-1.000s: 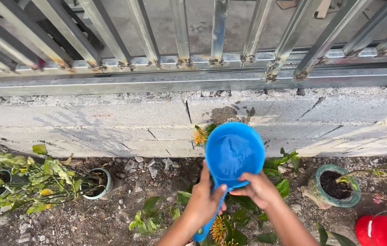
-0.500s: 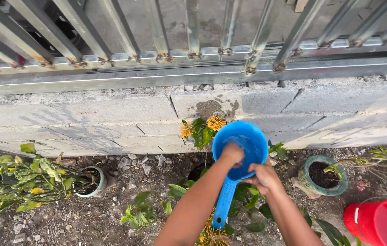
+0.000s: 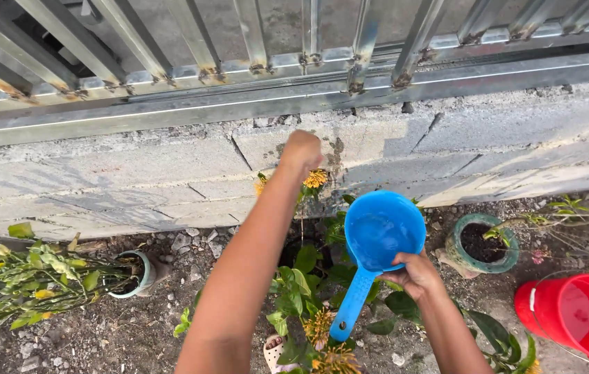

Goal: Watering various plants in pots and in the ground using a blue scoop and a red bucket of water.

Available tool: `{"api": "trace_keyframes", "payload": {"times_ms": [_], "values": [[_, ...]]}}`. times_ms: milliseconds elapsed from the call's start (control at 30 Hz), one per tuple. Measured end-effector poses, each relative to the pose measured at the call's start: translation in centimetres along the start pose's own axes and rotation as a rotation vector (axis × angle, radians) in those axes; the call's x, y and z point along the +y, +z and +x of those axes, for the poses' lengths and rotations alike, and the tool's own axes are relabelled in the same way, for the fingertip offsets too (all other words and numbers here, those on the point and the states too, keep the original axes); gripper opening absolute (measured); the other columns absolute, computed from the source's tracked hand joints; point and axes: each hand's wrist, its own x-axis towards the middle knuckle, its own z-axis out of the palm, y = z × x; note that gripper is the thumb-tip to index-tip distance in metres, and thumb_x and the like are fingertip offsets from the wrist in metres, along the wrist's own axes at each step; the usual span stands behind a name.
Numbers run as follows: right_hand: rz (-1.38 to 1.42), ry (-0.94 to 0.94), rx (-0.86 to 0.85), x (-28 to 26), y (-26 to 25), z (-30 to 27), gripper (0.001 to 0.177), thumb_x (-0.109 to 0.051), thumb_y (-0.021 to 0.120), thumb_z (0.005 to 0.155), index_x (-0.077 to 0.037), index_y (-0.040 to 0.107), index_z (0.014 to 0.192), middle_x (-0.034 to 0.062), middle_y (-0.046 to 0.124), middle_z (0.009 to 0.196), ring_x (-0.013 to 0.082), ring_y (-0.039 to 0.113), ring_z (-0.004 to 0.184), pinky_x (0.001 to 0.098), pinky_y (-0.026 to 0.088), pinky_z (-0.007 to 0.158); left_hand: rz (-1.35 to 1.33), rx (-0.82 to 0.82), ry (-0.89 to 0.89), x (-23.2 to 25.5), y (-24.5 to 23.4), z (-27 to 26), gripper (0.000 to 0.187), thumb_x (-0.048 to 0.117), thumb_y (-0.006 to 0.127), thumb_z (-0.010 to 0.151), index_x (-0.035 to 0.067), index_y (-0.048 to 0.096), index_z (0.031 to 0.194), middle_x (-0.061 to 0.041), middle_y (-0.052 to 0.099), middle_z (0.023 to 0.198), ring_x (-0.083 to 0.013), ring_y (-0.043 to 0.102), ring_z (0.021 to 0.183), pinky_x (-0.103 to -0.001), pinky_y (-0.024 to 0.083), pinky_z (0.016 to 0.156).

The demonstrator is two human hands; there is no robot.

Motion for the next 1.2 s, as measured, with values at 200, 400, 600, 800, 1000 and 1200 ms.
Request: {"api": "trace_keyframes", "payload": {"times_ms": [200,400,600,800,1000,1200], "values": [[-0.005,-0.011,0.025,1.2,-2.3,2.3,0.09,0.013,0.045,0.069,-0.014,0.006,0.147,0.0432,0.031,0.127,0.0666,0.045,0.099,0.0692,0.038,0.079,0.083,0.109,0.385,8.2,-4.8,-18.7,0.038,0.01,0.044,0.091,-0.001,0.054,0.126,-0.025,0.061,0.108,-0.0318,0.062,0.105,-0.048,0.049,0.092],[-0.081,-0.062,0.017,0.3,-0.7,2.2,0.09,0.01,0.049,0.067,-0.013,0.013,0.146,0.0367,0.04,0.118,0.0588,0.056,0.086,0.0641,0.045,0.07,0.075,-0.235,0.371,0.2,6.6,-19.8,0.03,0.016,0.044,0.092,0.007,0.068,0.107,-0.015,0.068,0.093,-0.0347,0.063,0.101,-0.047,0.049,0.089],[-0.103,-0.07,-0.052,0.6,0.5,5.0,0.091,0.013,0.047,0.067,-0.013,0.009,0.146,0.0449,0.029,0.129,0.0692,0.043,0.099,0.072,0.038,0.075,0.214,-0.214,-0.054,-12.2,16.2,-5.7,0.036,0.035,0.047,0.089,0.01,0.069,0.073,-0.003,0.065,0.061,-0.019,0.067,0.058,-0.034,0.052,0.046],[-0.068,0.01,-0.079,-1.0,2.5,3.7,0.093,0.016,0.046,0.065,-0.011,0.011,0.147,0.0447,0.033,0.128,0.0684,0.043,0.101,0.0695,0.038,0.078,-1.128,-0.596,-0.282,-0.4,-0.2,-14.1,0.017,0.019,0.055,0.083,0.013,0.05,0.069,0.007,0.036,0.056,-0.0023,0.036,0.044,-0.014,0.03,0.035],[-0.084,-0.032,-0.113,-1.8,1.4,3.7,0.089,0.014,0.044,0.068,-0.006,0.006,0.146,0.0444,0.031,0.128,0.0669,0.042,0.102,0.0665,0.043,0.079,-0.516,-0.18,-0.119,0.2,-9.0,-12.3,0.028,0.016,0.045,0.097,-0.006,0.059,0.108,-0.02,0.066,0.094,-0.0238,0.069,0.086,-0.034,0.06,0.074],[-0.096,-0.087,-0.078,-2.7,-0.3,2.9,0.087,0.015,0.043,0.069,-0.007,0.006,0.144,0.0429,0.033,0.126,0.0663,0.044,0.1,0.0677,0.043,0.078,0.06,0.109,0.022,-4.9,-10.7,-5.7,0.026,0.016,0.05,0.09,0.002,0.064,0.106,-0.013,0.067,0.085,-0.0252,0.069,0.08,-0.038,0.059,0.068]]}}
